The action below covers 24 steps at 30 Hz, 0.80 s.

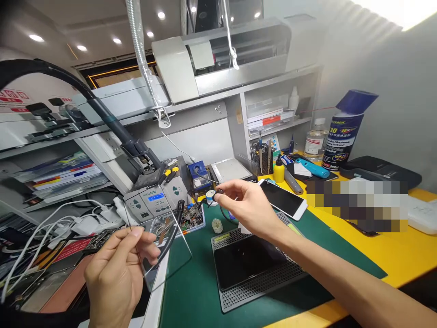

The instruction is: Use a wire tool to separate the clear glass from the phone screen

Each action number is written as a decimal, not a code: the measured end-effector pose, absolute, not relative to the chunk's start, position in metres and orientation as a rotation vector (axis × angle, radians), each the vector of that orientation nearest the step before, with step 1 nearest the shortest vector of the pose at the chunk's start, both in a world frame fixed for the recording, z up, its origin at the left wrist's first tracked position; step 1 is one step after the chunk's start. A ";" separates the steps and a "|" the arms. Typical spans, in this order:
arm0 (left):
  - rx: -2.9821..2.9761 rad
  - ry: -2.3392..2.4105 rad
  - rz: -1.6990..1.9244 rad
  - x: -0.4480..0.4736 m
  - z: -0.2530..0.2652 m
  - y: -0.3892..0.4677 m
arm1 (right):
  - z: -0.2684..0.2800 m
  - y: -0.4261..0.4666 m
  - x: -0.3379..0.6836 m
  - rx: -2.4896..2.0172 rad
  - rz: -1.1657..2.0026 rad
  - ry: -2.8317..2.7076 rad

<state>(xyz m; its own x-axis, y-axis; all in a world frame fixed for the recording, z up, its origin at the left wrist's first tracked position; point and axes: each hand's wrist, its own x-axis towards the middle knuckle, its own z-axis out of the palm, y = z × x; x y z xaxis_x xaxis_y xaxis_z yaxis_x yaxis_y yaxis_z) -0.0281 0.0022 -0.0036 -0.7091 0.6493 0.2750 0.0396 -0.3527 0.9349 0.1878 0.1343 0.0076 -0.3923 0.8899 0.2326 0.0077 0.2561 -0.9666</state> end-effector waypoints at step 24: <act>1.000 1.548 1.973 -0.041 -0.016 0.012 | -0.004 0.146 0.170 -0.923 0.534 -2.619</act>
